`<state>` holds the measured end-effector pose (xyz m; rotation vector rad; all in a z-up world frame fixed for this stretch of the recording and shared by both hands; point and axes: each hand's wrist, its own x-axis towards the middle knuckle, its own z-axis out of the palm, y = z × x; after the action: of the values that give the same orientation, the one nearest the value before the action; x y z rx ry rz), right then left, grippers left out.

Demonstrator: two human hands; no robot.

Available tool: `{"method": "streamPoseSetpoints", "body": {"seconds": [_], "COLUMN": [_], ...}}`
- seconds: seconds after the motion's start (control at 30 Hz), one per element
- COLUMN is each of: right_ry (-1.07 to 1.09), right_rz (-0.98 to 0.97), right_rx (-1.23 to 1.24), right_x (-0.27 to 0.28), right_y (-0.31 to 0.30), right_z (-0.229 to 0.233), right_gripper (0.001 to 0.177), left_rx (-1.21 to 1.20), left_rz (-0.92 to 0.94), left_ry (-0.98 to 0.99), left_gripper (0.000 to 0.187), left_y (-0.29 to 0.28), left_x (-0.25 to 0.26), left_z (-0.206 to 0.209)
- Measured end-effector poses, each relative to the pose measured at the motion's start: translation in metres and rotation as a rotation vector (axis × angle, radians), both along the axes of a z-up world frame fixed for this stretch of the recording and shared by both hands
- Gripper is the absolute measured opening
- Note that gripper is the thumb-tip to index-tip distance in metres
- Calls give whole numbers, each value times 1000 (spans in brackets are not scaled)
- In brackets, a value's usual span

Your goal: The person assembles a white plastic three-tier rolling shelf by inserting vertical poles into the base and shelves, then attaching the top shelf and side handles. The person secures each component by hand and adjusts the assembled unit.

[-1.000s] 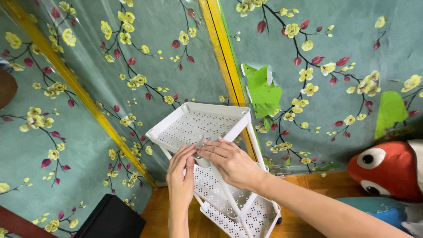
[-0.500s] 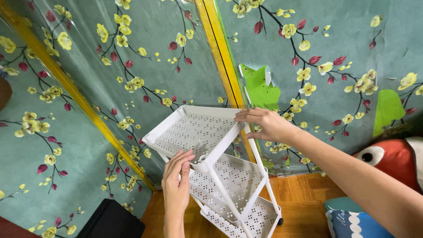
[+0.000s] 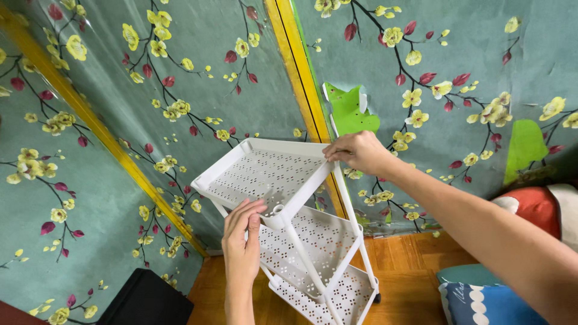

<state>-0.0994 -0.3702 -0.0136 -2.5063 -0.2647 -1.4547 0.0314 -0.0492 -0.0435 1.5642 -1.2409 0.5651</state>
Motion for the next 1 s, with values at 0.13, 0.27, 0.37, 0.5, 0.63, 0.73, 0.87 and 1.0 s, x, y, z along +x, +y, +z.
{"method": "streamPoseSetpoints", "body": {"seconds": [0.13,0.27,0.37,0.5,0.63,0.73,0.87,1.0], "right_ry": [161,290,327,175,202,408,71,205], "right_rz": [-142,-290,-296,-227,-290,-437,-294,47], "right_rx": [240,188,103,-23,25,45,-399,-143], "right_x": [-9,-13,-13,-9,-2,-2,-6,-24], "right_y": [-2,9,18,29,29,34,68,117], "right_z": [20,36,37,8,2,10,8,0], "right_gripper": [11,21,24,25,27,37,40,29], "left_rx": [2,14,25,18,11,9,73,36], "left_rz": [-5,-13,-6,-3,12,21,220,290], "left_ry": [-10,14,31,6,13,-54,-67,-109], "left_gripper": [28,29,30,30,30,26,18,15], "left_y": [4,4,7,13,12,11,0,-18], "left_x": [-2,-7,-6,0,2,-2,-19,-30], "left_z": [1,1,2,1,-1,6,8,6]}}
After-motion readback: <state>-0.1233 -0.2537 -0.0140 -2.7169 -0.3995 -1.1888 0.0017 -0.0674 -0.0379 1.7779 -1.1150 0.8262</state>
